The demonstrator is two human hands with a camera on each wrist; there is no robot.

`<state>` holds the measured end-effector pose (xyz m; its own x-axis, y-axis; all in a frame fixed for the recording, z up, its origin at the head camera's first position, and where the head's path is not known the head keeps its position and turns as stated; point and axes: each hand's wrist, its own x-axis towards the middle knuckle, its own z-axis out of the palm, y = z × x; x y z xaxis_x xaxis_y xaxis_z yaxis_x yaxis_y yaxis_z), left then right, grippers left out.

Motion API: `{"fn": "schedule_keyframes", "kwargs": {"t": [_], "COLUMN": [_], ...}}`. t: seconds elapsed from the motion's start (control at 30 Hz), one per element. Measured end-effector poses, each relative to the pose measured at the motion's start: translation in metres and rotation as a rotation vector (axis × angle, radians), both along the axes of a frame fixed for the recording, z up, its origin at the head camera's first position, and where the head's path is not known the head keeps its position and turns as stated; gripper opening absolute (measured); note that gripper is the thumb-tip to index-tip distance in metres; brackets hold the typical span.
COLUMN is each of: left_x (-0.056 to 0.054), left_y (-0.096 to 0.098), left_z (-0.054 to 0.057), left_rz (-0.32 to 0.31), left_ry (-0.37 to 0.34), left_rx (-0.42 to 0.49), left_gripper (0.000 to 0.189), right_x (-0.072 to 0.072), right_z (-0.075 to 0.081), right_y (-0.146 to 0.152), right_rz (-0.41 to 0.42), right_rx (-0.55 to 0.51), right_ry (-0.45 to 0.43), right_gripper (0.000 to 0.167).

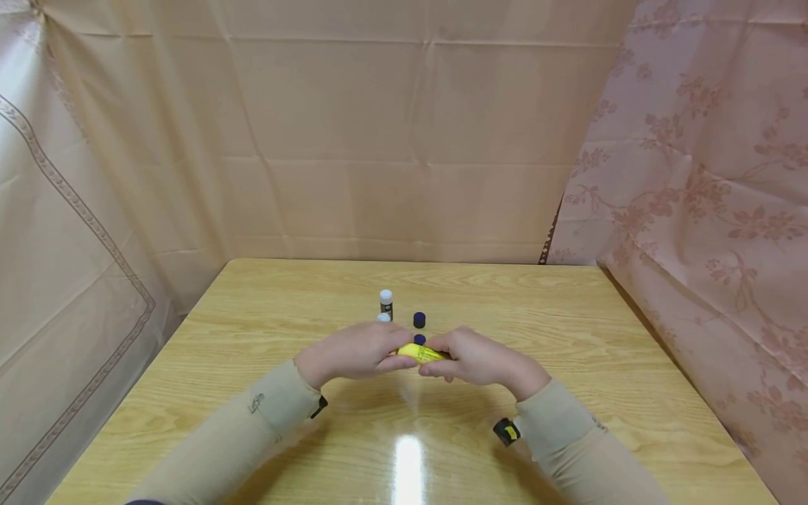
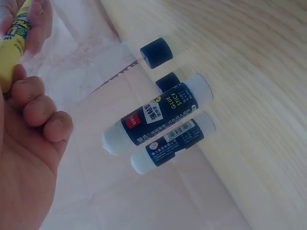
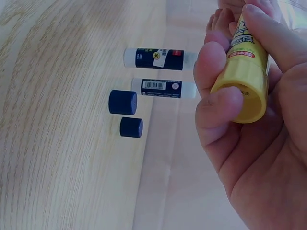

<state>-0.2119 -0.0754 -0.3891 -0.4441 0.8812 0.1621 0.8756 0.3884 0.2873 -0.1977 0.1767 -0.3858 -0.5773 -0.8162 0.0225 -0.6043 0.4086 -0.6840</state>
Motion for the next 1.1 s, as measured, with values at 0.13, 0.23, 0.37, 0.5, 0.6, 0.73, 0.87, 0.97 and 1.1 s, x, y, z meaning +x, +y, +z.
{"fn": "schedule_keyframes", "kwargs": {"t": [0.13, 0.23, 0.37, 0.5, 0.6, 0.73, 0.87, 0.97, 1.1], "left_x": [-0.001, -0.001, -0.002, -0.003, -0.003, -0.003, -0.002, -0.001, 0.0], "left_y": [0.0, -0.001, -0.002, -0.003, -0.003, -0.005, -0.006, -0.005, -0.005], "left_z": [0.0, 0.0, -0.001, -0.001, 0.0, 0.005, 0.01, 0.012, 0.013], "left_rz": [0.003, 0.018, 0.049, 0.065, 0.079, 0.109, 0.115, 0.093, 0.068], "left_ry": [-0.01, -0.064, -0.134, -0.156, -0.169, -0.129, -0.018, 0.102, 0.226], "left_rx": [0.0, -0.003, -0.005, 0.007, 0.012, -0.004, -0.043, -0.075, -0.103], "left_gripper": [0.03, 0.03, 0.031, 0.033, 0.033, 0.03, 0.033, 0.033, 0.031], "right_x": [0.0, 0.0, 0.001, 0.0, -0.001, -0.003, -0.003, -0.003, -0.003], "right_z": [0.0, 0.002, 0.004, 0.004, 0.005, 0.006, 0.007, 0.005, 0.004], "right_y": [0.0, -0.002, -0.006, -0.007, -0.006, -0.005, -0.006, -0.006, -0.006], "right_rz": [0.002, 0.009, 0.011, -0.01, -0.037, -0.054, -0.043, -0.037, -0.028], "right_rx": [-0.001, -0.001, -0.001, 0.019, 0.029, 0.019, 0.024, 0.037, 0.032], "right_ry": [0.038, 0.118, 0.233, 0.268, 0.253, 0.202, 0.157, 0.133, 0.125], "right_gripper": [0.016, 0.014, 0.008, 0.007, 0.013, 0.016, 0.013, 0.014, 0.016]}}
